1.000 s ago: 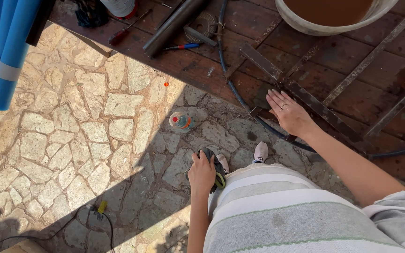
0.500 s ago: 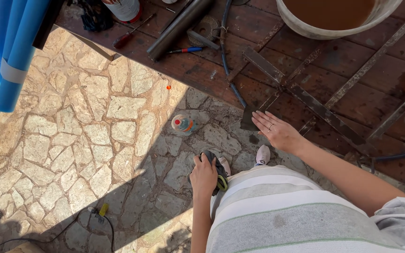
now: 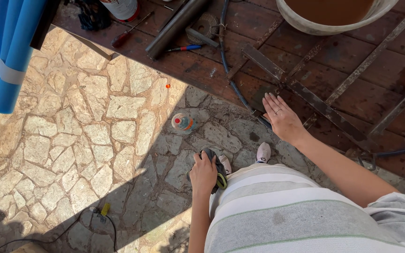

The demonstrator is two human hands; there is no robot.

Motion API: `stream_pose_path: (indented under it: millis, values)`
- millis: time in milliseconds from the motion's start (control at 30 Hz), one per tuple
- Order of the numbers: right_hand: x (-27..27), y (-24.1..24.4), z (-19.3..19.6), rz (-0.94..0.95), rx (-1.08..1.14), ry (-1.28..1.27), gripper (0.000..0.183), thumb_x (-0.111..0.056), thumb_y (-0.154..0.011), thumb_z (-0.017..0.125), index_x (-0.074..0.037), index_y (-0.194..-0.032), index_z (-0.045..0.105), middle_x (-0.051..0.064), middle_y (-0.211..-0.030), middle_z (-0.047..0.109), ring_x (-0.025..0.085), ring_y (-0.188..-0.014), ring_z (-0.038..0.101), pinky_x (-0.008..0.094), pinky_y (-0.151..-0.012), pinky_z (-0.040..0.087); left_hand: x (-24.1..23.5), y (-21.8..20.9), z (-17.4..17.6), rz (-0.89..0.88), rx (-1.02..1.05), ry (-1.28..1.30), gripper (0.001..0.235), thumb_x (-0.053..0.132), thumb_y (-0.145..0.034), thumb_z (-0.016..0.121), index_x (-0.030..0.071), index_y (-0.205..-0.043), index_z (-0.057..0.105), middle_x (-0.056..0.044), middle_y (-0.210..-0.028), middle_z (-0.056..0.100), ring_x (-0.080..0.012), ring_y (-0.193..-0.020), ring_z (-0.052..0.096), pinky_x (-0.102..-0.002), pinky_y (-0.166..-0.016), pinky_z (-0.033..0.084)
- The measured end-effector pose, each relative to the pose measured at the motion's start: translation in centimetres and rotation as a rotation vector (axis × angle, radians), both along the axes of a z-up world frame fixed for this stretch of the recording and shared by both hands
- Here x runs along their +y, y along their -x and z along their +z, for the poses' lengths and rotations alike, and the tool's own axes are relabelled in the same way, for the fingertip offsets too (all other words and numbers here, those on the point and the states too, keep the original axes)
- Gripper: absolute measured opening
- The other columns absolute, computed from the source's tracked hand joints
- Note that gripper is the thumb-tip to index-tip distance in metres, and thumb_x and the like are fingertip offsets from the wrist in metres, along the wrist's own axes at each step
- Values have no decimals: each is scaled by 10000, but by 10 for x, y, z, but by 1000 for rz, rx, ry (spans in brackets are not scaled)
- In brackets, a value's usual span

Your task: Sanding a metal frame with wet sandpaper to prepare the surface

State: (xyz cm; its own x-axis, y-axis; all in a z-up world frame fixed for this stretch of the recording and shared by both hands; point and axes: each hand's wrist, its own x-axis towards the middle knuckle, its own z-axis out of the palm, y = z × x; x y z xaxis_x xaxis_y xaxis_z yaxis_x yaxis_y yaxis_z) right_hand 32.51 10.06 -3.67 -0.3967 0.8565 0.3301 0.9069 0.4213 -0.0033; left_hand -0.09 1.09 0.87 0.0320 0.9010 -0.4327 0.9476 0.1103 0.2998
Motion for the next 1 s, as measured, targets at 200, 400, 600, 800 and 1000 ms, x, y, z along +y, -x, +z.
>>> stream_pose_path:
  millis: [200, 400, 600, 800, 1000]
  values:
    - [-6, -7, -3, 62, -62, -18, 499, -290, -1072, 486, -56, -1513, 491, 98, -1583, 488, 219, -1479, 440, 370, -1295, 296, 4, 2, 1, 8, -21, 27, 572, 380, -1136, 375, -89, -1444, 487, -290, -1340, 509, -418, -879, 751, -534, -602, 631]
    - [-22, 40, 28, 66, 431, 189, 440, -153, -1113, 444, 47, -1502, 494, 151, -1534, 533, 233, -1439, 438, 388, -1282, 223, 4, 4, -5, -1, -1, 20, 580, 401, -1125, 394, -78, -1435, 496, -277, -1335, 511, -419, -864, 753, -530, -604, 637]
    - [6, 10, 6, 49, 3, -20, 471, -252, -1101, 482, -12, -1505, 507, 141, -1554, 518, 248, -1470, 458, 381, -1277, 324, 4, 6, 1, -1, -9, 26, 574, 374, -1132, 382, -99, -1439, 485, -286, -1322, 506, -431, -848, 747, -542, -600, 631]
    - [3, 7, -3, 162, 39, -10, 511, -304, -1072, 475, -60, -1520, 475, 70, -1593, 476, 199, -1476, 435, 376, -1286, 289, 3, 8, -10, 33, 3, 9, 577, 389, -1119, 400, -88, -1431, 495, -276, -1306, 513, -422, -815, 753, -533, -594, 634]
    - [-1, 20, -6, 56, 64, -22, 496, -279, -1068, 520, -16, -1488, 515, 143, -1570, 502, 262, -1479, 447, 398, -1276, 309, -2, 2, -5, 16, -25, 19, 567, 369, -1136, 384, -104, -1431, 489, -304, -1317, 510, -440, -849, 747, -543, -605, 626]
